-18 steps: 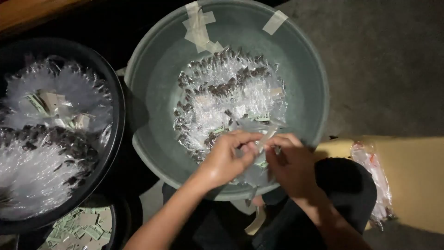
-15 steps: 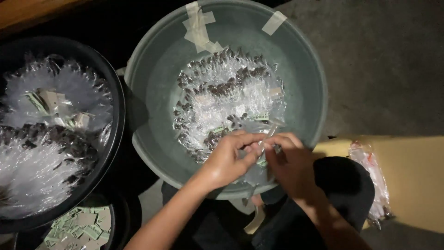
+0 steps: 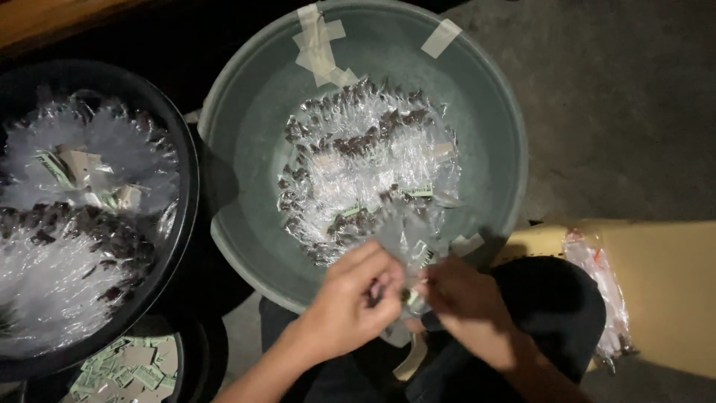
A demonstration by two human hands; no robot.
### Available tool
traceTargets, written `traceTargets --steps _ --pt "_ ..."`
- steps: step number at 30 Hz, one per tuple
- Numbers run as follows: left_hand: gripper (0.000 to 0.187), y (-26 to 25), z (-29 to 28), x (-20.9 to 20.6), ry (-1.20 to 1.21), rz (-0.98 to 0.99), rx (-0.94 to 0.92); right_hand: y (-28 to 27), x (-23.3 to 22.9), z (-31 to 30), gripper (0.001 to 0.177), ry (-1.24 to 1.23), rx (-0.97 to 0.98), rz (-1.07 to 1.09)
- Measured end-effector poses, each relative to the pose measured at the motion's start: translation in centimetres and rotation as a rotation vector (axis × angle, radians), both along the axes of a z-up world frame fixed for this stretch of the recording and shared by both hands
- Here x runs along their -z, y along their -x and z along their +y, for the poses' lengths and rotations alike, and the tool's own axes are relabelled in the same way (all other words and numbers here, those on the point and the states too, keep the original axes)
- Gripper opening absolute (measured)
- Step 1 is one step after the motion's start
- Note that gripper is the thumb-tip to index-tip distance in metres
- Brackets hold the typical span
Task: Sorting small items in plastic bags and filling small packets with a granular substance.
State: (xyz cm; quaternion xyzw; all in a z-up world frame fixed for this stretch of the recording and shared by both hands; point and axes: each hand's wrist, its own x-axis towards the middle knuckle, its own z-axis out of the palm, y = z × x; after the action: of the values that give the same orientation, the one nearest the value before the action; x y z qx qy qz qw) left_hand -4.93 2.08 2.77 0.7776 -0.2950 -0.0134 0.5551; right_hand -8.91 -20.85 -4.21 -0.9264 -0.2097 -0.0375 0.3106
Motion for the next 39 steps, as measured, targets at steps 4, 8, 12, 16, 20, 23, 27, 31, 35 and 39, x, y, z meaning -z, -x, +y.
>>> traceTargets --steps 4,8,12,16,20,23,27,31,35,39 --pt "0.009 -0.4 -0.6 -0.6 0.047 -0.12 -0.046 -1.4 2.2 -1.0 0.02 -0.118 -0.045 -0.076" --pt "0.005 -0.5 -3.2 0.7 0.082 -0.278 -0.127 -0.7 -3.4 0.5 0.019 -0.99 0.283 0.596" --pt "0.034 -2.6 -3.9 4.6 0.19 0.406 -0.002 -0.9 -5.0 0.3 0.012 -0.961 0.313 0.432" --pt "0.058 -6.2 -5.4 14.4 -0.203 0.354 0.218 0.8 -3.6 -0.5 0.01 -0.724 0.105 0.349" --pt "0.004 -9.9 -8.4 16.4 -0.686 0.038 0.024 -0.1 -5.6 1.4 0.017 -1.05 -0.277 0.407" --pt "0.02 -12.8 -10.8 19.8 -0.955 -0.113 -0.003 0.5 -3.8 0.5 0.012 -1.097 -0.117 0.434" --pt "0.031 -14.9 -11.5 21.4 -1.049 -0.202 -0.152 1.4 -3.1 -0.7 0.01 -1.075 0.128 0.562" --pt "0.015 -17.0 -8.8 19.1 -0.868 -0.272 -0.343 2.3 -0.7 -0.8 0.009 -0.952 0.389 0.562" --pt "0.019 -19.4 -4.3 14.2 -0.801 -0.187 -0.506 0.8 1.0 -2.2 0.014 -0.703 0.462 0.664" --pt "0.013 -18.1 -0.3 9.7 -0.422 0.012 -0.464 -1.6 -1.0 -1.4 0.006 -0.49 0.484 0.475"
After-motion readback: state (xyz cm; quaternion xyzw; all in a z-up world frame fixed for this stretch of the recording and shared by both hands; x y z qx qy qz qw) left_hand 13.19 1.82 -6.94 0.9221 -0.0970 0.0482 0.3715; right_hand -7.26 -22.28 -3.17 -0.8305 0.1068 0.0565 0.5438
